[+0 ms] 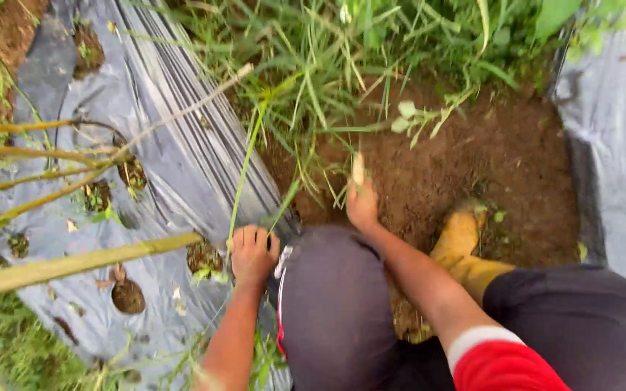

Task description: Weeding a garden path between plastic-covered beds using a small hand hoe.

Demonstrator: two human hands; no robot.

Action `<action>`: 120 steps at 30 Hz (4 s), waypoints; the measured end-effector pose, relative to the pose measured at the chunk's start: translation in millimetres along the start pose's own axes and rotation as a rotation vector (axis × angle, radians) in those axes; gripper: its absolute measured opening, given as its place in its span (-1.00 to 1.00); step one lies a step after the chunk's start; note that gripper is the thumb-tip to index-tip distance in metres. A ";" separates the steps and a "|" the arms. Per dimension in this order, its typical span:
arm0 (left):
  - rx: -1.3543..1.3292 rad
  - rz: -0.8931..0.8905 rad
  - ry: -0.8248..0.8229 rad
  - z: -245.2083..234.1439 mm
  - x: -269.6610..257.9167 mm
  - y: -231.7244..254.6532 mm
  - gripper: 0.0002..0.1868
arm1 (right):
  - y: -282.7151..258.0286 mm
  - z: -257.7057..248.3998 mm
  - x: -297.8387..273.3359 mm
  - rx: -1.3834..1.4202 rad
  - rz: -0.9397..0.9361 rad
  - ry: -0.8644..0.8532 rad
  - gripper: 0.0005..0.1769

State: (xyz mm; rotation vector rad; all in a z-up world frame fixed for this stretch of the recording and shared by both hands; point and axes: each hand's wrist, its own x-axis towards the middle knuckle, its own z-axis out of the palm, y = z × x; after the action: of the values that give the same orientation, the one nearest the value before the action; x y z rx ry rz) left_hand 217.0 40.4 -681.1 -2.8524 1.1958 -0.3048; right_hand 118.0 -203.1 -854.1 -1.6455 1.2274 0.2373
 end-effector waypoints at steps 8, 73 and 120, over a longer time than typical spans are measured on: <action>0.047 0.022 0.052 30.2 -16.5 0.5 -0.70 | -63.0 31.1 57.0 0.064 -0.034 0.061 -0.53; 0.080 -0.008 0.119 9.5 -4.8 -1.6 -0.77 | -62.4 20.1 -12.9 0.552 0.008 -0.387 -0.86; 0.037 0.001 0.132 5.4 7.4 -2.9 -0.77 | -108.2 -41.0 -35.9 0.033 -0.247 -0.132 -0.66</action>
State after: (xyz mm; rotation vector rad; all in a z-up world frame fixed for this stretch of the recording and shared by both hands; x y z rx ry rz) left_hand 225.2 36.9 -684.9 -2.8388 1.1983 -0.5168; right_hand 172.1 -219.3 -746.9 -1.7062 0.9148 0.1681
